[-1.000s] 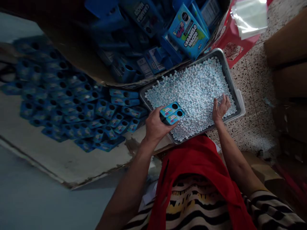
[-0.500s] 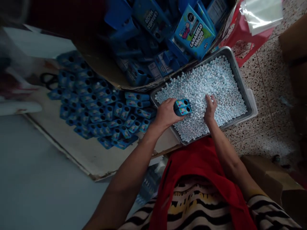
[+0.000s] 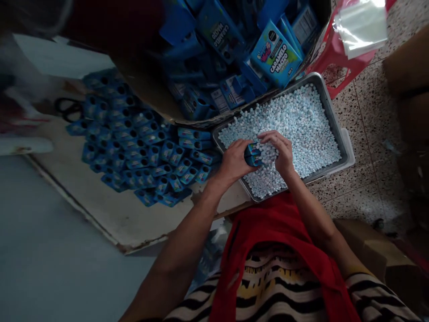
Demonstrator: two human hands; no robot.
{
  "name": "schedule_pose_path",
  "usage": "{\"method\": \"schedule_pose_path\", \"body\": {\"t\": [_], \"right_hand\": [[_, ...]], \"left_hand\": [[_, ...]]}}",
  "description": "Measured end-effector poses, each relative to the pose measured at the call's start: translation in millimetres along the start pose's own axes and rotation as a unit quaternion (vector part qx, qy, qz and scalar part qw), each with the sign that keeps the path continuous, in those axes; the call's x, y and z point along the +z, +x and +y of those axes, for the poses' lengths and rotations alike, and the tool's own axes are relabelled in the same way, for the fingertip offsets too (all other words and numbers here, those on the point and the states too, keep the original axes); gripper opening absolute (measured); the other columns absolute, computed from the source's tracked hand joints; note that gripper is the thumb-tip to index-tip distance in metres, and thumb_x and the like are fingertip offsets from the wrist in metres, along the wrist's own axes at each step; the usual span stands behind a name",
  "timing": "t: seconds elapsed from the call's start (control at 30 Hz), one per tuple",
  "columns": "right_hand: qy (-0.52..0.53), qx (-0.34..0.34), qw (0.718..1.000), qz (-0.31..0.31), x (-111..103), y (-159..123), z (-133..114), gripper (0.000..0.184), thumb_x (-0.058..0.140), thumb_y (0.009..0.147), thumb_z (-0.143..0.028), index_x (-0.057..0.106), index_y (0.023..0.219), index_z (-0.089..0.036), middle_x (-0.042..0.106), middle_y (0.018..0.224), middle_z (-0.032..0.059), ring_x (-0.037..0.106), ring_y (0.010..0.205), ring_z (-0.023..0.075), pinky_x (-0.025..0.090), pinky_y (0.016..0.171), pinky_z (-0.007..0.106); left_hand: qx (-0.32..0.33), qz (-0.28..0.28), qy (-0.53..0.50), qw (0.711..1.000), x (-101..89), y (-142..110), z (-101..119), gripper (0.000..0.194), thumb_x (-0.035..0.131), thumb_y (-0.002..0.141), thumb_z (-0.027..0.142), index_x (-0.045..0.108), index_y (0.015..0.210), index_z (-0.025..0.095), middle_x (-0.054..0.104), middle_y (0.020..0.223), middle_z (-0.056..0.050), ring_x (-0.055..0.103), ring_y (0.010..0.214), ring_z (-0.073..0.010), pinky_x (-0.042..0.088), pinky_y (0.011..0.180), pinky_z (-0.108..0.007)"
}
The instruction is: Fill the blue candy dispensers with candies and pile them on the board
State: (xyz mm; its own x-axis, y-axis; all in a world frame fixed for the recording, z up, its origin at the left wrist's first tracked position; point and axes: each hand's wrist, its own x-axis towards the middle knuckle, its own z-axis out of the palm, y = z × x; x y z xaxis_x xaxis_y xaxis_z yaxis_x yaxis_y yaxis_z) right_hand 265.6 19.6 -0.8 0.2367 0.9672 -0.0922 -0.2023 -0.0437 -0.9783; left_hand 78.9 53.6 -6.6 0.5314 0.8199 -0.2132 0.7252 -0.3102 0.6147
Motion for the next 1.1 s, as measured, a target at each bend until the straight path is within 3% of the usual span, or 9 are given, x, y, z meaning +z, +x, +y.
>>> {"method": "schedule_pose_path", "body": {"t": [0.13, 0.27, 0.37, 0.47, 0.63, 0.7, 0.8, 0.97, 1.1], "right_hand": [[-0.139, -0.065, 0.988, -0.035, 7.8, -2.6, -31.3, 0.052, 0.047, 0.107, -0.067, 0.079, 0.089, -0.029, 0.080, 0.105, 0.0026, 0.071, 0.108, 0.0232, 0.049, 0.108, 0.047], [-0.262, -0.096, 0.959, -0.042, 12.5, -7.4, -41.7, 0.056, 0.038, 0.111, -0.065, 0.080, 0.099, -0.029, 0.081, 0.106, 0.0036, 0.070, 0.107, 0.0232, 0.045, 0.108, 0.048], [-0.268, -0.097, 0.957, -0.055, 8.5, -13.5, -41.2, 0.052, 0.038, 0.111, -0.063, 0.080, 0.111, -0.032, 0.081, 0.114, 0.0030, 0.071, 0.118, 0.0235, 0.044, 0.114, 0.048], [-0.210, -0.056, 0.976, -0.031, -6.3, -17.9, -38.5, 0.051, 0.039, 0.111, -0.061, 0.081, 0.115, -0.033, 0.081, 0.125, 0.0021, 0.069, 0.130, 0.0230, 0.045, 0.121, 0.048], [-0.200, 0.036, 0.975, 0.086, -54.0, -6.2, -16.4, 0.054, 0.039, 0.111, -0.059, 0.083, 0.107, -0.027, 0.083, 0.114, 0.0054, 0.075, 0.116, 0.0235, 0.053, 0.113, 0.050], [-0.274, 0.020, 0.958, 0.080, -74.0, 10.4, 0.8, 0.050, 0.048, 0.108, -0.062, 0.083, 0.104, -0.027, 0.083, 0.112, 0.0065, 0.074, 0.114, 0.0249, 0.052, 0.112, 0.051], [-0.397, -0.039, 0.917, 0.012, -92.7, 47.2, 30.6, 0.050, 0.050, 0.105, -0.068, 0.081, 0.113, -0.029, 0.077, 0.132, 0.0087, 0.065, 0.132, 0.0287, 0.045, 0.120, 0.056], [-0.523, -0.092, 0.844, -0.076, -79.3, 91.6, 72.5, 0.064, 0.045, 0.104, -0.072, 0.067, 0.145, -0.028, 0.063, 0.153, 0.0103, 0.049, 0.145, 0.0333, 0.036, 0.127, 0.059], [-0.517, -0.114, 0.843, -0.091, -49.1, 80.2, 83.8, 0.058, 0.051, 0.105, -0.065, 0.073, 0.137, -0.022, 0.067, 0.135, 0.0134, 0.055, 0.128, 0.0300, 0.041, 0.119, 0.050]], "left_hand": [[0.029, 0.089, -0.060, 0.994, 7.5, -2.4, 9.8, 0.063, 0.091, 0.069, 0.033, 0.063, 0.125, 0.023, 0.073, 0.120, -0.007, 0.072, 0.113, -0.0306, 0.059, 0.097, -0.042], [0.064, 0.138, -0.099, 0.983, 25.9, 1.5, 16.5, 0.056, 0.087, 0.072, 0.032, 0.062, 0.121, 0.021, 0.074, 0.115, -0.008, 0.072, 0.109, -0.0296, 0.060, 0.095, -0.042], [0.045, 0.152, -0.111, 0.981, 33.3, 4.5, 16.7, 0.054, 0.087, 0.074, 0.032, 0.061, 0.120, 0.022, 0.073, 0.115, -0.008, 0.072, 0.110, -0.0285, 0.061, 0.096, -0.041], [0.034, 0.152, -0.117, 0.981, 31.1, 4.0, 14.1, 0.062, 0.091, 0.072, 0.035, 0.061, 0.125, 0.023, 0.073, 0.119, -0.008, 0.072, 0.113, -0.0288, 0.060, 0.099, -0.042], [0.044, 0.091, -0.117, 0.988, 16.6, -6.9, 7.0, 0.070, 0.096, 0.069, 0.035, 0.063, 0.130, 0.025, 0.073, 0.122, -0.008, 0.072, 0.115, -0.0304, 0.059, 0.103, -0.044], [0.023, 0.080, -0.109, 0.991, 9.4, -13.9, 2.9, 0.070, 0.097, 0.068, 0.038, 0.063, 0.128, 0.026, 0.074, 0.120, -0.007, 0.072, 0.113, -0.0310, 0.060, 0.101, -0.045], [-0.035, 0.079, -0.064, 0.994, -2.4, -24.7, -4.9, 0.070, 0.097, 0.067, 0.038, 0.063, 0.127, 0.025, 0.073, 0.119, -0.007, 0.072, 0.113, -0.0329, 0.060, 0.101, -0.047], [-0.143, -0.040, 0.057, 0.987, -16.3, -28.2, -17.8, 0.066, 0.095, 0.065, 0.039, 0.065, 0.121, 0.019, 0.074, 0.120, -0.012, 0.072, 0.116, -0.0370, 0.059, 0.102, -0.047], [-0.178, -0.122, 0.111, 0.970, -18.5, -9.2, -18.8, 0.064, 0.091, 0.068, 0.040, 0.067, 0.123, 0.016, 0.076, 0.127, -0.017, 0.072, 0.120, -0.0419, 0.059, 0.100, -0.049]]}}
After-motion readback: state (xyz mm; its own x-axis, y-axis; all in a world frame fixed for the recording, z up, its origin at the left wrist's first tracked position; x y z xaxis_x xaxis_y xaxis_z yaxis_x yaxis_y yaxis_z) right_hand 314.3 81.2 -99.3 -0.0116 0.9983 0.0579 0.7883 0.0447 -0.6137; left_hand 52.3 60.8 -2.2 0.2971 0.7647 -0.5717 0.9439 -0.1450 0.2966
